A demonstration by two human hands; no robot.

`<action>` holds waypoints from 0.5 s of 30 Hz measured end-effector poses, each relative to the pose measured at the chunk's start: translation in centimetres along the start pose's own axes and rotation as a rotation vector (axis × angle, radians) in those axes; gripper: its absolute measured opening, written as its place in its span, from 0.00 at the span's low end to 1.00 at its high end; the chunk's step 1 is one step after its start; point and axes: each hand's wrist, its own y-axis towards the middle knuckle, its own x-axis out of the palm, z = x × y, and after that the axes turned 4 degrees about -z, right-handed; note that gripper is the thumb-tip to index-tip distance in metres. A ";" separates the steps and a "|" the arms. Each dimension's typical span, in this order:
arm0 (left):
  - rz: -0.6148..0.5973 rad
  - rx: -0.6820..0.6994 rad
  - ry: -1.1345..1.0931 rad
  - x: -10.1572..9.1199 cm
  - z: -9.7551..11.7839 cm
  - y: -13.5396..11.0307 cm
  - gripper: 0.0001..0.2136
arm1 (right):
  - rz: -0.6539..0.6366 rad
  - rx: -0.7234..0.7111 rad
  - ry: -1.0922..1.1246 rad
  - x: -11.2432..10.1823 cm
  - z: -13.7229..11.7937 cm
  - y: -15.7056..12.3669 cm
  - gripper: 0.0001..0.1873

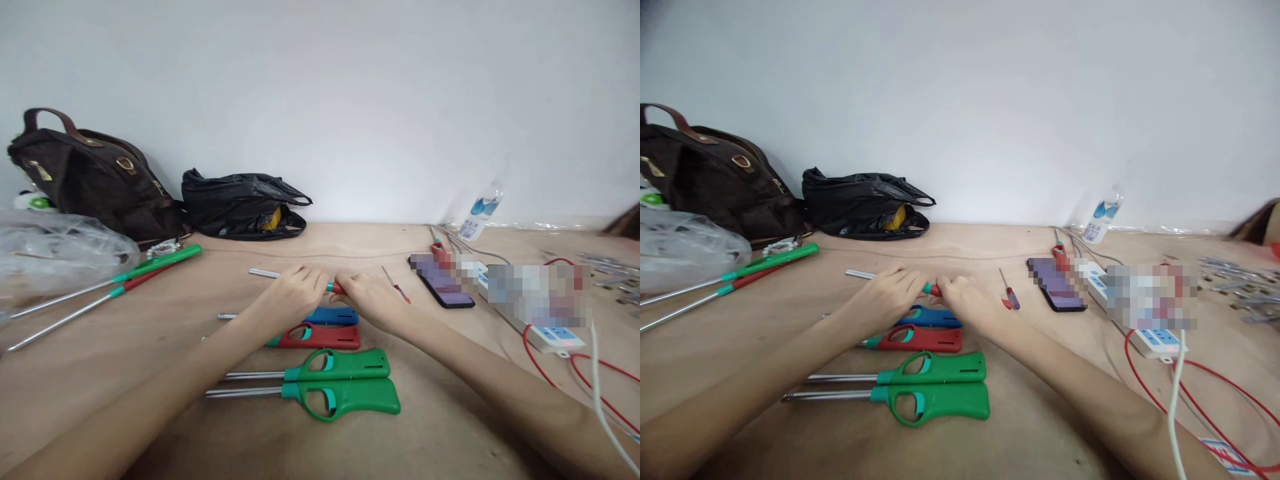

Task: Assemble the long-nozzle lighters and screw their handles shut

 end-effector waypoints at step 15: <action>-0.062 -0.209 -0.324 3.1 -4.3 -1.5 0.09 | 0.043 -0.016 -0.050 0.8 3.9 0.5 0.10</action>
